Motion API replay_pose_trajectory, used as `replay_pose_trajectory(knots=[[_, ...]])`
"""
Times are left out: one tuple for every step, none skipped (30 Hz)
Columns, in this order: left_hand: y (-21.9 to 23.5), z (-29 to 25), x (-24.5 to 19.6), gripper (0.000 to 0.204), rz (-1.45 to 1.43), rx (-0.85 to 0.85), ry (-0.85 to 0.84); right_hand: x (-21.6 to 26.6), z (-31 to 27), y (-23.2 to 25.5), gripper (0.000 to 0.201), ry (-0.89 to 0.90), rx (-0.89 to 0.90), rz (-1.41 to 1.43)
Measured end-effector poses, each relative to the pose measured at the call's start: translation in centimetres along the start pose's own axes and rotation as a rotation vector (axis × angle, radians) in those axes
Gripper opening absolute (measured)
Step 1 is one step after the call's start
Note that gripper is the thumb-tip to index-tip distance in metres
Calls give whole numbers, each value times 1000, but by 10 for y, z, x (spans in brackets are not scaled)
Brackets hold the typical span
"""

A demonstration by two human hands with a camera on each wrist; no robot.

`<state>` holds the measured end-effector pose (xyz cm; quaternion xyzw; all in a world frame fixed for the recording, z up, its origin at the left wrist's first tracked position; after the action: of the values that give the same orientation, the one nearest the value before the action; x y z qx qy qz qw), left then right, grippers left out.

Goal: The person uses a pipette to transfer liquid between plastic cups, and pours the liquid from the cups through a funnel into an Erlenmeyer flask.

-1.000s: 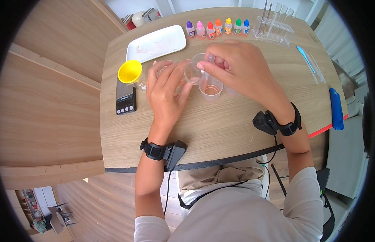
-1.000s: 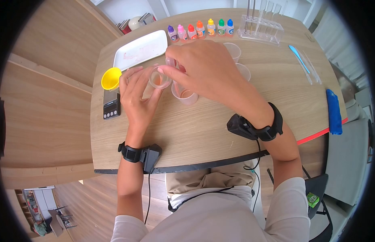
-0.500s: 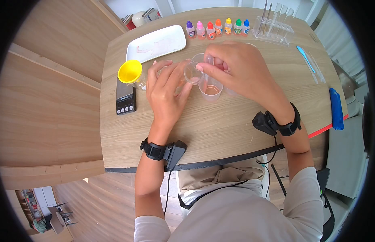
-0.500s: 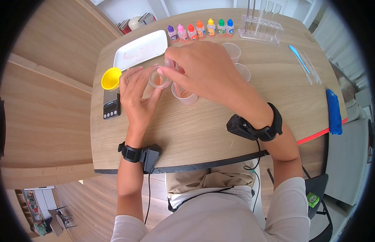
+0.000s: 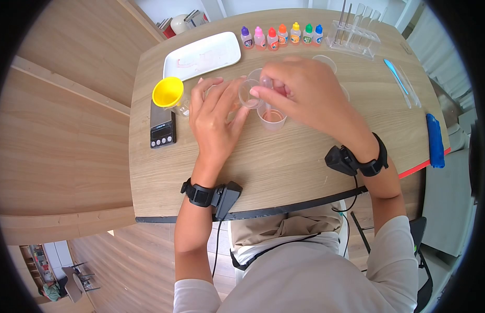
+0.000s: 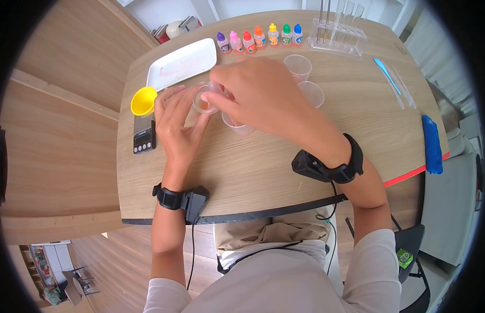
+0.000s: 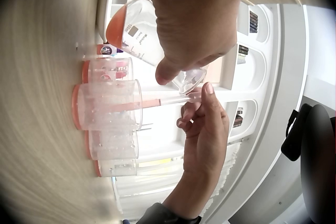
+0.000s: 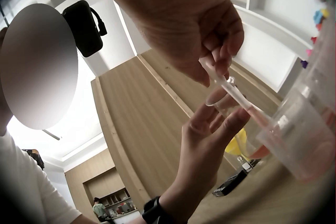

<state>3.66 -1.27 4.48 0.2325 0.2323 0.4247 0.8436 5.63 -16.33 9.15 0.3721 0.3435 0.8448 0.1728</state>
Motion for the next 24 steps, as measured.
replay_pose_trajectory(knots=[[0, 0, 0, 52, 0, 0, 0, 0, 0, -1, 30, 0, 0, 0], [0, 0, -1, 52, -1, 4, 1, 0, 0, -1, 30, 5, 0, -6], [0, 0, -1, 51, -1, 8, 1, 0, -1, -2, 30, 11, 0, -12], [0, 0, -1, 51, -1, 8, 2, -1, -1, -3, 30, 10, 0, -11], [0, 1, -1, 51, 0, 6, -3, 0, -1, -3, 31, 25, -2, -13], [0, 1, -2, 51, 2, 3, -8, 1, -1, -3, 31, 39, -4, -15], [1, 1, -2, 51, 2, 3, -7, 1, -1, -2, 31, 39, -4, -15], [1, 1, -2, 50, 18, 9, -19, 1, -1, -2, 31, 31, 0, -15], [1, 1, -3, 49, 34, 15, -30, 1, 0, -2, 31, 23, 3, -14], [1, 1, -3, 49, 34, 15, -30, 1, 0, -2, 31, 24, 3, -15], [1, 1, -2, 50, 22, 4, -20, 1, 0, -2, 31, 23, 3, -15], [1, 1, -2, 51, 10, -6, -9, 1, 0, -1, 31, 23, 2, -15], [0, 1, -1, 51, 10, -7, -10, 1, 0, -1, 31, 24, 2, -16], [0, 0, -1, 51, 7, -10, -9, 1, 0, 0, 31, 15, 4, -6], [0, 0, -1, 52, 5, -13, -8, 1, 0, 0, 31, 7, 5, 4], [0, 0, -1, 52, 5, -14, -8, 1, 0, 0, 31, 7, 5, 3], [0, 0, 0, 51, 7, -12, -8, 1, 0, 0, 30, 5, -3, 8], [1, 0, 0, 51, 9, -10, -8, 1, 0, 1, 30, 3, -10, 13], [1, 0, 0, 51, 9, -10, -9, 0, 0, 1, 30, 3, -11, 13], [1, 0, 0, 51, 10, -5, -2, -1, 0, 1, 29, 5, -21, 25], [1, 0, 0, 50, 11, 0, 5, -1, 0, 1, 29, 8, -32, 36], [1, 1, 0, 50, 11, 0, 4, -1, 1, 3, 29, 8, -32, 36], [1, 1, -1, 50, 10, -5, 7, -4, 1, 7, 28, -31, -64, 110], [1, 0, -1, 50, 8, -11, 10, -6, 1, 11, 28, -70, -95, 184]])
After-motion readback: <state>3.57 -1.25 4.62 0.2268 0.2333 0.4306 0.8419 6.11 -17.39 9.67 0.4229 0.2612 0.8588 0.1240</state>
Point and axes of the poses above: each hand's wrist, its own z-axis towards the middle knuckle, its own y-axis out of the back of the hand, x = y × z, the point moved 6 cm from there along z, towards the middle knuckle, and after that the axes turned 9 degrees about z, right-handed, at the moved point
